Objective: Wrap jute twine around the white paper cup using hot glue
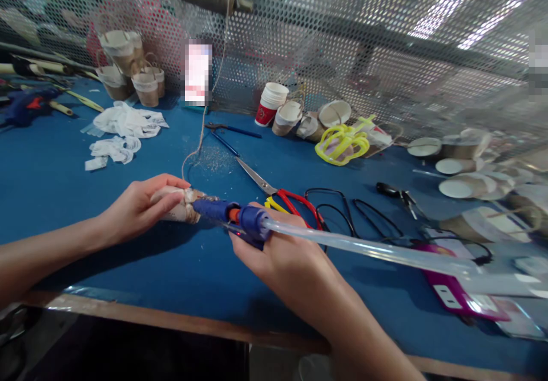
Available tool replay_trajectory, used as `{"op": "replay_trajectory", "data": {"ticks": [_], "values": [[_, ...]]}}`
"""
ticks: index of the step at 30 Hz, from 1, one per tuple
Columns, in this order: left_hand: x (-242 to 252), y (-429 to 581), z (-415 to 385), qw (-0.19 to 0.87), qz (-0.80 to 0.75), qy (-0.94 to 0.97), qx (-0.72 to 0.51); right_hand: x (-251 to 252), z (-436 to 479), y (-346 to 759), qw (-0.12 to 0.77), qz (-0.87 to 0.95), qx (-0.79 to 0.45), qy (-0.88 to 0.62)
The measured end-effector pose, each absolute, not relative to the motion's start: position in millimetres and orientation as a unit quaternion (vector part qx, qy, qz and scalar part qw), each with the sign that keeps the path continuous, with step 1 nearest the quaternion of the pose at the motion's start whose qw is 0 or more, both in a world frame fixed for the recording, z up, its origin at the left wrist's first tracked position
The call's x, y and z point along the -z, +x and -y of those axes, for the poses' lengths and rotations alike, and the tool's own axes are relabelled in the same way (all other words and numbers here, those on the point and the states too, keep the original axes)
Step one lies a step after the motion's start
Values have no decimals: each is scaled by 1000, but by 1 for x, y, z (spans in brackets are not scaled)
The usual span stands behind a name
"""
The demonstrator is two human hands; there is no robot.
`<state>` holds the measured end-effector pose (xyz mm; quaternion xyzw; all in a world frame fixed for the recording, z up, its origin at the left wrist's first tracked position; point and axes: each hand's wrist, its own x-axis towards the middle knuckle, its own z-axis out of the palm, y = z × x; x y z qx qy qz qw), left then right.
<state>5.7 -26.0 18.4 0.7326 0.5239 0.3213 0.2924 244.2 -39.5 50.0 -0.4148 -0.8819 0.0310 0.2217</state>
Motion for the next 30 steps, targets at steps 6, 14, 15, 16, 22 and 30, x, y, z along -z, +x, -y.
{"op": "replay_trajectory", "data": {"ticks": [6,14,15,16,22,30], "values": [[-16,6,31,261,-504,754,-332,-60,35,232,206,883,-30,-421],[-15,6,29,253,-505,757,-328,-46,35,261,154,909,119,-369],[-15,6,29,253,-506,757,-327,-45,35,262,157,909,129,-363],[-15,6,29,253,-505,757,-328,-46,34,261,153,913,122,-358],[-14,5,29,258,-503,759,-323,-51,34,246,158,904,60,-393],[-17,6,26,279,-518,740,-326,-48,38,252,151,912,280,-257]]}}
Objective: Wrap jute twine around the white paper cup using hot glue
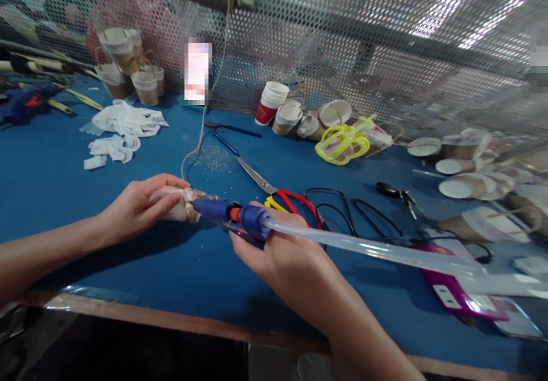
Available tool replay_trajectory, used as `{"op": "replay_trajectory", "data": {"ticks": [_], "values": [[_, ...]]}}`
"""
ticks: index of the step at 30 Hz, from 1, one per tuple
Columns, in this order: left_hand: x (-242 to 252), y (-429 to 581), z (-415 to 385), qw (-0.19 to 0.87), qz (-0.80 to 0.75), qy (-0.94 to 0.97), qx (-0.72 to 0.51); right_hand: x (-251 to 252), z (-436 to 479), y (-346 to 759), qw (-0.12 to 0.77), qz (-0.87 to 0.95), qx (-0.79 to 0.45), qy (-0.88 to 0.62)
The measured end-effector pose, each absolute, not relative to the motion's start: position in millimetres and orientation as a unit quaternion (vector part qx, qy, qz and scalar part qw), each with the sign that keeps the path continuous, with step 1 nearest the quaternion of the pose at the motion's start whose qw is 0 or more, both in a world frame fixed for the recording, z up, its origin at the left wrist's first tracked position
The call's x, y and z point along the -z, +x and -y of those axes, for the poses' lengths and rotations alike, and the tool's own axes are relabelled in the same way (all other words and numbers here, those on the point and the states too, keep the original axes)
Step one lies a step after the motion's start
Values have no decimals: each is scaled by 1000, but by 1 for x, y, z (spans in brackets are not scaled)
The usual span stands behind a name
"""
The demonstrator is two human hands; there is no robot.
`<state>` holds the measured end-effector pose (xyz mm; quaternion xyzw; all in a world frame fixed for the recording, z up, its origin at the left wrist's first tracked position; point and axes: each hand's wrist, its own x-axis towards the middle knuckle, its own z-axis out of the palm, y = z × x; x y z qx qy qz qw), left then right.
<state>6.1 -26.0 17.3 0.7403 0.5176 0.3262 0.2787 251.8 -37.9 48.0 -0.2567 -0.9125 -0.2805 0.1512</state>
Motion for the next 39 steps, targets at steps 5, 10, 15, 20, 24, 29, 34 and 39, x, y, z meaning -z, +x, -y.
{"op": "replay_trajectory", "data": {"ticks": [5,10,15,20,24,29,34,39], "values": [[-16,6,27,257,-516,750,-324,-52,38,251,125,900,362,-209],[-14,6,29,239,-502,760,-337,-46,36,253,145,914,292,-241],[-11,5,32,223,-473,778,-347,-50,29,251,141,927,199,-285],[-10,5,34,205,-465,791,-342,-62,24,248,157,924,71,-342],[-7,6,34,195,-450,799,-349,-61,23,244,161,892,-27,-422],[-4,7,34,168,-443,806,-355,-62,24,231,169,845,-100,-498],[-4,6,34,169,-447,805,-352,-65,27,230,177,825,-113,-524],[-2,5,35,171,-443,807,-352,-64,27,235,177,821,-114,-531]]}}
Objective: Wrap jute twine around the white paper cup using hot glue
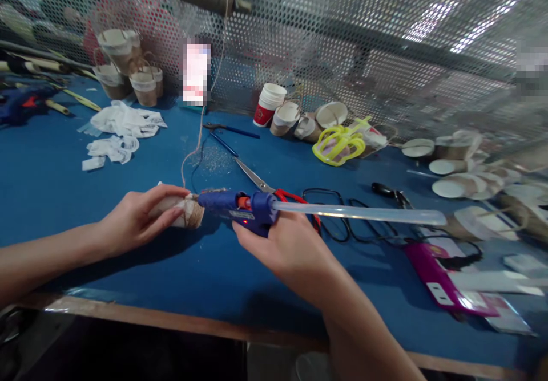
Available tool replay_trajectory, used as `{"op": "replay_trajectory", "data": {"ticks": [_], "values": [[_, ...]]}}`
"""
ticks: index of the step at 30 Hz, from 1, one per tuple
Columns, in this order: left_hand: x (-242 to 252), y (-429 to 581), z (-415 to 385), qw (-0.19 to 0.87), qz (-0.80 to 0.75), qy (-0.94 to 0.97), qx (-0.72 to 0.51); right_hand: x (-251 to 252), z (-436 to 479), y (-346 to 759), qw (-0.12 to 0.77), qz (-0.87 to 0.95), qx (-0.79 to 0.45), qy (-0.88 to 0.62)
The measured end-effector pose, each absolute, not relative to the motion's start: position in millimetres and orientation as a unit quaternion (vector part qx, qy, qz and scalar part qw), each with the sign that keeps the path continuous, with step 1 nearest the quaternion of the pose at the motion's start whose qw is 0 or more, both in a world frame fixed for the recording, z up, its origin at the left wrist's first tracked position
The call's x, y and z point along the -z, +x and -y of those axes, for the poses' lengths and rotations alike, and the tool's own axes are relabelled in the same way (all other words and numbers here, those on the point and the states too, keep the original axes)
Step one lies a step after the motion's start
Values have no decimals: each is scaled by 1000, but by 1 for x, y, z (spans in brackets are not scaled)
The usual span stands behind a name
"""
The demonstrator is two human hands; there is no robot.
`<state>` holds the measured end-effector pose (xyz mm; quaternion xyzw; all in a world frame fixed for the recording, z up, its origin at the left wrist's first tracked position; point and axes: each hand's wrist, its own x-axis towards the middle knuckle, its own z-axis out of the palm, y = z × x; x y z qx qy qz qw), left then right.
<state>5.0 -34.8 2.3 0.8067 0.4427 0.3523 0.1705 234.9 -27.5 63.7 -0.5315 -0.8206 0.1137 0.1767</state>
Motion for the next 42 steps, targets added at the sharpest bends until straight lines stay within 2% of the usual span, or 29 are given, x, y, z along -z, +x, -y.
{"op": "replay_trajectory", "data": {"ticks": [6,12,25,29,33,36,39,41,42], "values": [[-4,5,36,156,-430,821,-341,-67,25,229,163,826,-153,-517],[-7,5,34,189,-461,796,-343,-63,30,235,192,829,-144,-505],[-13,4,29,220,-500,771,-328,-61,33,242,158,841,-131,-501],[-14,4,28,235,-502,763,-332,-68,32,238,173,824,-185,-507],[-13,4,27,236,-506,759,-335,-76,18,245,188,766,-290,-542],[-11,3,28,204,-492,778,-334,-74,-2,256,277,697,-366,-551],[-9,2,31,166,-455,805,-344,-64,-27,266,360,630,-359,-587],[-8,1,33,139,-424,824,-350,-55,-44,272,340,626,-308,-631],[-8,1,34,127,-410,832,-352,-51,-53,274,302,636,-263,-660]]}}
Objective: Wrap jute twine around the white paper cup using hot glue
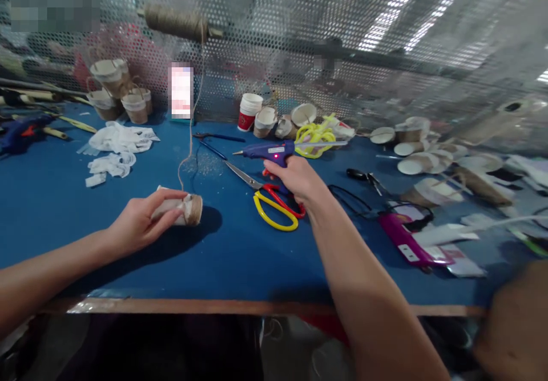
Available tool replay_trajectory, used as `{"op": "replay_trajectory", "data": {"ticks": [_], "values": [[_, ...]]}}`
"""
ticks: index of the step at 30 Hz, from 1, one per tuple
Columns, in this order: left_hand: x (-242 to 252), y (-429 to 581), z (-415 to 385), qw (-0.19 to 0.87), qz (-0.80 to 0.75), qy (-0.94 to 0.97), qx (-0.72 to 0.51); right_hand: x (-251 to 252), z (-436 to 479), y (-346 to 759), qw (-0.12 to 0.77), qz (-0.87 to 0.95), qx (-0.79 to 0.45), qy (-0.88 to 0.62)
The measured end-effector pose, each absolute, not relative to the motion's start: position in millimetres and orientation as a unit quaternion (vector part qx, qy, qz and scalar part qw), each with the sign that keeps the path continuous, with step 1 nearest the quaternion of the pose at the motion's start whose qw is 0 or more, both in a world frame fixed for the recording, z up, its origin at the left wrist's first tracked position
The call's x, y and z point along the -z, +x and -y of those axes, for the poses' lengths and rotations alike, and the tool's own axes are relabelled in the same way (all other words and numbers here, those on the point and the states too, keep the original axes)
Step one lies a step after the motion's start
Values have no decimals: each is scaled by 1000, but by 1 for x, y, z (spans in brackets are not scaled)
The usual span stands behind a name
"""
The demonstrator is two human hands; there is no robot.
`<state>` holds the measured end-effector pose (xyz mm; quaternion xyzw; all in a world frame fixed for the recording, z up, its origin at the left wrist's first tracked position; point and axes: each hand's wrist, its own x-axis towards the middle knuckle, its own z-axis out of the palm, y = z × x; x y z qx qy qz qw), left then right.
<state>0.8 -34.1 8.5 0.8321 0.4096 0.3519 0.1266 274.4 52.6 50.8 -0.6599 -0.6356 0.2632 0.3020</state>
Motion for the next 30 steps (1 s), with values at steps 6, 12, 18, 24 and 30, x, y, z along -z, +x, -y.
{"op": "replay_trajectory", "data": {"ticks": [6,12,18,24,30], "values": [[-9,0,40,87,-337,861,-371,-33,-83,284,235,617,-162,-734],[-11,0,46,72,-320,872,-364,-44,-64,256,251,650,-88,-712],[-14,-1,48,92,-267,887,-364,-55,-12,188,212,724,-515,-407],[-14,0,49,161,-336,851,-371,-54,7,177,356,635,-553,-404],[-22,4,47,306,-425,763,-379,-52,9,188,438,641,-469,-421]]}}
